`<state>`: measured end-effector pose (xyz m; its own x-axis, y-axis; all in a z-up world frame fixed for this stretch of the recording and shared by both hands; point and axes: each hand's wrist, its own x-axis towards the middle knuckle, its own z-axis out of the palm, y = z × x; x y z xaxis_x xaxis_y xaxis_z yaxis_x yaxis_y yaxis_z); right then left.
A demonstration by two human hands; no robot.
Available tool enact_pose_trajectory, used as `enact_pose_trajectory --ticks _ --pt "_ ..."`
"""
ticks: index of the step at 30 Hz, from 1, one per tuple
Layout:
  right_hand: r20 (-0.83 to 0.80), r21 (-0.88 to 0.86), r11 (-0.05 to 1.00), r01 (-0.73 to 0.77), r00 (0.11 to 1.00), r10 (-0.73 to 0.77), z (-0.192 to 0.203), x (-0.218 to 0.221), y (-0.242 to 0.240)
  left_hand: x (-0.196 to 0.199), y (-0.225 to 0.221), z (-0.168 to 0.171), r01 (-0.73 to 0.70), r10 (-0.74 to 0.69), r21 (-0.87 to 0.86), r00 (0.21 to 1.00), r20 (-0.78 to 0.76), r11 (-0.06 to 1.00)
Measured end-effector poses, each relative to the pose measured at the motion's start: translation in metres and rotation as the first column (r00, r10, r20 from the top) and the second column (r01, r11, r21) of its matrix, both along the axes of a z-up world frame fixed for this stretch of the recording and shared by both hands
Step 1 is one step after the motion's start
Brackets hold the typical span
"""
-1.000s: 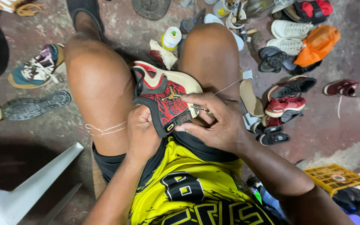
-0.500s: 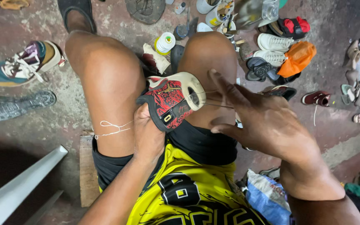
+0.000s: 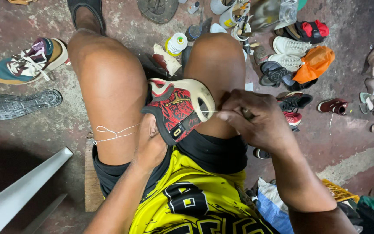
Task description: The person is stitching the sole of a sneaker using a needle and thread, pulling the thread tight through the material while another person assists by holding the shoe. They work on the heel area, repeating the stitching action several times.
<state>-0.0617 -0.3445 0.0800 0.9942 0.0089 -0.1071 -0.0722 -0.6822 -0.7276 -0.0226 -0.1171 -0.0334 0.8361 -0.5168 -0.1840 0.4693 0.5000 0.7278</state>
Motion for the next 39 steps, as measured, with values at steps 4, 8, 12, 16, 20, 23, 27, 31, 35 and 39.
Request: enact_pose_trajectory --ticks 4,8,12,16,20,23,27,31,35,39 --pt "0.092 0.513 0.856 0.055 0.989 -0.119 0.013 0.002 0.012 0.002 0.002 0.008 0.065 -0.084 0.151 0.989 0.122 0.986" --pt "0.110 0.811 0.585 -0.011 0.985 -0.134 0.007 0.018 0.029 0.003 0.000 0.017 0.046 -0.111 0.277 0.968 0.225 0.960" --pt "-0.046 0.757 0.648 0.080 0.997 -0.069 0.007 0.017 0.037 -0.004 -0.003 0.016 0.078 -0.102 0.216 0.989 0.103 0.973" --pt "-0.061 0.360 0.931 -0.058 0.994 0.086 0.011 0.032 0.040 -0.004 0.001 0.016 0.063 -0.137 0.283 0.959 0.250 0.957" --pt "-0.138 0.150 0.973 -0.175 0.971 0.196 0.012 0.060 0.046 -0.004 0.001 0.014 0.064 -0.144 0.341 0.966 0.216 0.938" --pt "-0.177 0.030 0.976 -0.217 0.960 0.218 0.004 0.082 0.051 -0.002 -0.002 0.011 0.068 -0.160 0.402 0.967 0.198 0.913" --pt "-0.130 -0.064 0.977 -0.201 0.973 0.191 -0.015 0.103 0.048 0.002 -0.006 0.008 0.115 -0.170 0.462 0.982 0.078 0.880" --pt "-0.111 0.113 0.986 -0.119 0.985 0.132 -0.019 0.095 0.039 0.006 -0.002 0.012 0.089 -0.184 0.485 0.971 0.153 0.870" --pt "-0.278 0.450 0.889 0.080 0.959 0.055 -0.019 0.078 0.035 0.001 0.013 0.006 0.143 -0.173 0.244 0.979 0.107 0.959" --pt "-0.279 0.611 0.759 0.224 0.959 -0.058 -0.013 0.056 0.035 0.003 0.040 0.001 0.235 -0.258 -0.251 0.964 -0.062 0.939"
